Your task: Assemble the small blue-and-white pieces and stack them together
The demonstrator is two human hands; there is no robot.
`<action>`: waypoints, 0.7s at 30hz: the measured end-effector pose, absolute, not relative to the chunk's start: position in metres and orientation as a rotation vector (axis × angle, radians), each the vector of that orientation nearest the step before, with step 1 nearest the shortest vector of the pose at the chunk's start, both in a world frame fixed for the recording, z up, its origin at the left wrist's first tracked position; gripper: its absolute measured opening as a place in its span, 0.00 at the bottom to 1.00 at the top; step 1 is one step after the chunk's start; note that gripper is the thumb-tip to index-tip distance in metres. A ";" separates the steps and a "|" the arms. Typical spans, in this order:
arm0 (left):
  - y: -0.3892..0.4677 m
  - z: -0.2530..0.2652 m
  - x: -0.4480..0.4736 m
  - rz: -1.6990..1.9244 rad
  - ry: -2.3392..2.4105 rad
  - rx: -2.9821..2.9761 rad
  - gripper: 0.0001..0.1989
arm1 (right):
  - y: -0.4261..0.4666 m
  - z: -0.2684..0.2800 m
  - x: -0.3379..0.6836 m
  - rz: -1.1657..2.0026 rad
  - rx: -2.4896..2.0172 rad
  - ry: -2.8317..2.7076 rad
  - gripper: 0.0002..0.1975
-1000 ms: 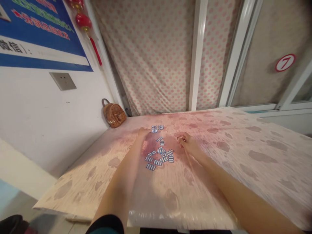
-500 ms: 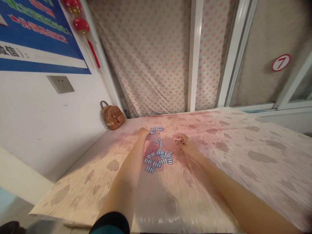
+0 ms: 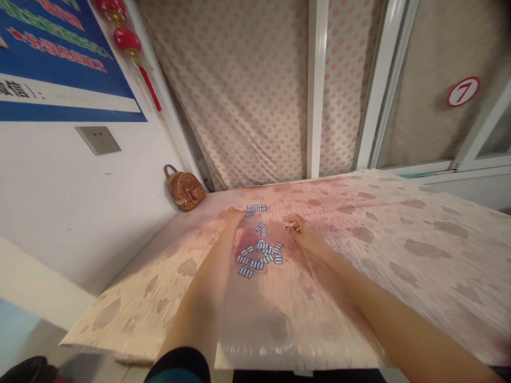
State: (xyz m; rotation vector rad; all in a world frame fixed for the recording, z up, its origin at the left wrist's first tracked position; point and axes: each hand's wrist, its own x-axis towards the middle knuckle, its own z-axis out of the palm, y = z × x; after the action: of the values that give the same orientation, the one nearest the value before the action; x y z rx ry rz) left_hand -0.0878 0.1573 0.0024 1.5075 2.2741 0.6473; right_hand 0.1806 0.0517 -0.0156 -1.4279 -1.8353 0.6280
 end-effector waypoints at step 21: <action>0.048 -0.012 -0.072 0.640 1.293 1.870 0.12 | 0.048 -0.016 0.177 0.441 -1.419 -1.908 0.09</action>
State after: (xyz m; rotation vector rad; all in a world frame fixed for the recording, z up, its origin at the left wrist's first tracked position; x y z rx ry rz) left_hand -0.0725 0.0476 -0.0123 1.8695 1.2932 0.6401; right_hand 0.1767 0.0483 -0.0158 -1.4189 -1.9078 0.4413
